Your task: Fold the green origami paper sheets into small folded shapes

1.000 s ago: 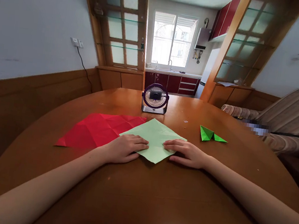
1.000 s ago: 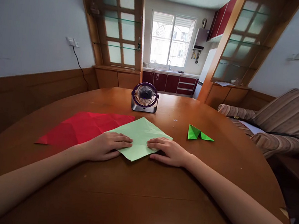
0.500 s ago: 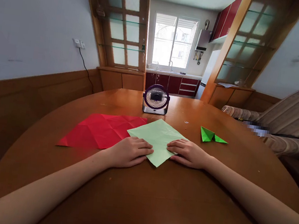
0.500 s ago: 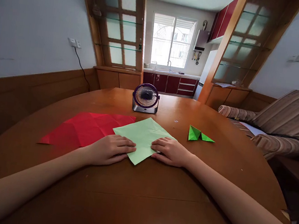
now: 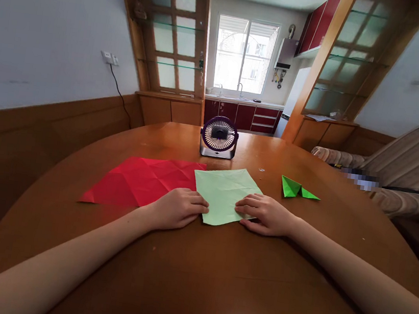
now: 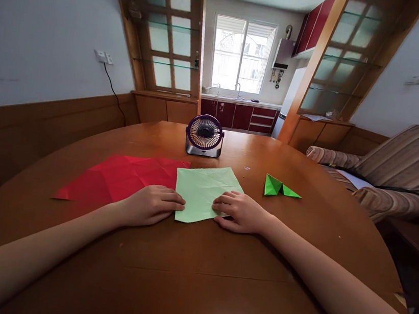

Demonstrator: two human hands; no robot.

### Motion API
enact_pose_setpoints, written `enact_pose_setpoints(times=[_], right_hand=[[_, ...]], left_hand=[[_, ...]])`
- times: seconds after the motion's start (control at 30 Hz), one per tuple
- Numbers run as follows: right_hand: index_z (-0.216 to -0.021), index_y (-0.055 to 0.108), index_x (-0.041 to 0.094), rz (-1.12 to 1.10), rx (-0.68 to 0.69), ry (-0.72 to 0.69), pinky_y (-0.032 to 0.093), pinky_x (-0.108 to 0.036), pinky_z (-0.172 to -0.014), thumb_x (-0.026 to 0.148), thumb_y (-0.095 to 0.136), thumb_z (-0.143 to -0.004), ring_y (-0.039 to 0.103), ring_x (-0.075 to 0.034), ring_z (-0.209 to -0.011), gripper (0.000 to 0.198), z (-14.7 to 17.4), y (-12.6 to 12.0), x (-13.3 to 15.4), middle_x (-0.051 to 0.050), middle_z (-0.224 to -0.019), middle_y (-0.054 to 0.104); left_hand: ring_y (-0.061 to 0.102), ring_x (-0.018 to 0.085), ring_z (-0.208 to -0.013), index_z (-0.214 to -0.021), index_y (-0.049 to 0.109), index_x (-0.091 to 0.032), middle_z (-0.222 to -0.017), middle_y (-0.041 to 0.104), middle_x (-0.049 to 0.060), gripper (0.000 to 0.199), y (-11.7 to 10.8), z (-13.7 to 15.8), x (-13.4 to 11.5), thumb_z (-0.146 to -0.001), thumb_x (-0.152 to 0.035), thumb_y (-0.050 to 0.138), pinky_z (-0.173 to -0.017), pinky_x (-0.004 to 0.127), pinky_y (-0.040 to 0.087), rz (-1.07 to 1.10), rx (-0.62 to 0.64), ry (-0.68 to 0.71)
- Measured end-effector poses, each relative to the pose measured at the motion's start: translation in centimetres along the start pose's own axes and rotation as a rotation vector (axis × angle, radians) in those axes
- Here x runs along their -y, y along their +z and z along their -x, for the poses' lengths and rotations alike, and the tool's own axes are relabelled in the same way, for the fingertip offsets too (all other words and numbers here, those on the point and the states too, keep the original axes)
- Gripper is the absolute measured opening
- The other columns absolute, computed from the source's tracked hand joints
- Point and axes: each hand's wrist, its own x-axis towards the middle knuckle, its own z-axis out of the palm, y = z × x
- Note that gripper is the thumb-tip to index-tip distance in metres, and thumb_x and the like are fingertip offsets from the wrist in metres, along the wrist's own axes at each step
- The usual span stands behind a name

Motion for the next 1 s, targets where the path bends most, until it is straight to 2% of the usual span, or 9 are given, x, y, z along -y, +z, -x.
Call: enact_pose_setpoints(times=[0.13, 0.27, 0.37, 0.47, 0.57, 0.73, 0.87, 1.0], right_hand=[[-0.112, 0.063, 0.016, -0.003, 0.013, -0.008, 0.05, -0.038, -0.083, 0.031, 0.049, -0.094, 0.063, -0.022, -0.096, 0.027, 0.2, -0.1, -0.2, -0.012, -0.104, 0.069], [-0.118, 0.062, 0.017, -0.077, 0.007, -0.017, 0.048, -0.041, -0.091, 0.032, 0.054, -0.091, 0.062, -0.024, -0.104, 0.032, 0.7, -0.3, -0.9, -0.012, -0.113, 0.067], [-0.125, 0.059, 0.019, -0.164, -0.034, 0.049, 0.045, -0.043, -0.097, 0.032, 0.056, -0.09, 0.059, -0.024, -0.111, 0.037, 1.4, -0.6, -1.9, -0.012, -0.121, 0.064], [-0.131, 0.055, 0.021, -0.243, -0.015, 0.153, 0.045, -0.044, -0.099, 0.035, 0.061, -0.088, 0.057, -0.025, -0.116, 0.045, 2.1, -0.7, -2.8, -0.012, -0.128, 0.06], [-0.132, 0.055, 0.022, -0.279, 0.019, 0.18, 0.044, -0.045, -0.1, 0.036, 0.062, -0.087, 0.056, -0.025, -0.118, 0.047, 2.4, -0.8, -3.2, -0.012, -0.13, 0.059], [-0.116, 0.065, 0.019, -0.144, 0.021, 0.09, 0.047, -0.044, -0.095, 0.028, 0.054, -0.091, 0.061, -0.024, -0.109, 0.029, 2.1, -0.6, -2.7, -0.012, -0.119, 0.065], [-0.112, 0.066, 0.017, -0.044, 0.036, 0.04, 0.049, -0.044, -0.09, 0.027, 0.05, -0.092, 0.062, -0.024, -0.104, 0.028, 1.8, -0.7, -2.3, -0.013, -0.115, 0.067], [-0.107, 0.069, 0.017, -0.14, -0.008, 0.079, 0.051, -0.039, -0.087, 0.026, 0.05, -0.094, 0.065, -0.022, -0.099, 0.025, 1.7, -0.9, -2.3, -0.011, -0.107, 0.07]], left_hand=[[0.067, 0.019, -0.09, -0.102, 0.065, -0.018, -0.103, 0.072, 0.006, 0.024, -0.2, 0.0, -0.2, -0.092, -0.015, 0.044, -0.079, 0.03, 0.051, 0.071, -0.019, -0.056], [0.067, 0.018, -0.091, -0.103, 0.062, -0.018, -0.1, 0.071, 0.006, 0.023, -0.6, 0.0, -0.3, -0.093, -0.017, 0.041, -0.079, 0.028, 0.051, 0.221, -0.054, -0.227], [0.067, 0.017, -0.09, -0.107, 0.058, -0.019, -0.099, 0.07, 0.005, 0.024, -0.9, 0.1, -0.1, -0.094, -0.021, 0.038, -0.078, 0.028, 0.051, 0.339, -0.051, -0.389], [0.066, 0.017, -0.089, -0.108, 0.056, -0.02, -0.099, 0.069, 0.003, 0.023, -1.1, 0.3, 0.2, -0.092, -0.02, 0.039, -0.079, 0.029, 0.051, 0.41, -0.017, -0.44], [0.065, 0.017, -0.092, -0.107, 0.057, -0.021, -0.102, 0.068, 0.003, 0.027, -1.1, 0.4, 0.4, -0.085, -0.014, 0.041, -0.081, 0.03, 0.05, 0.428, 0.004, -0.422], [0.065, 0.022, -0.096, -0.098, 0.058, -0.019, -0.103, 0.068, 0.007, 0.023, -0.9, 0.4, 0.7, -0.076, -0.017, 0.051, -0.083, 0.034, 0.051, 0.267, 0.041, -0.291], [0.064, 0.026, -0.101, -0.104, 0.06, -0.019, -0.108, 0.068, 0.009, 0.025, -0.8, 0.2, 0.8, -0.08, -0.025, 0.055, -0.09, 0.041, 0.048, 0.079, 0.073, -0.148], [0.064, 0.024, -0.101, -0.109, 0.062, -0.019, -0.112, 0.068, 0.009, 0.026, -0.6, 0.2, 0.7, -0.087, -0.022, 0.049, -0.088, 0.037, 0.049, 0.055, 0.071, -0.085]])
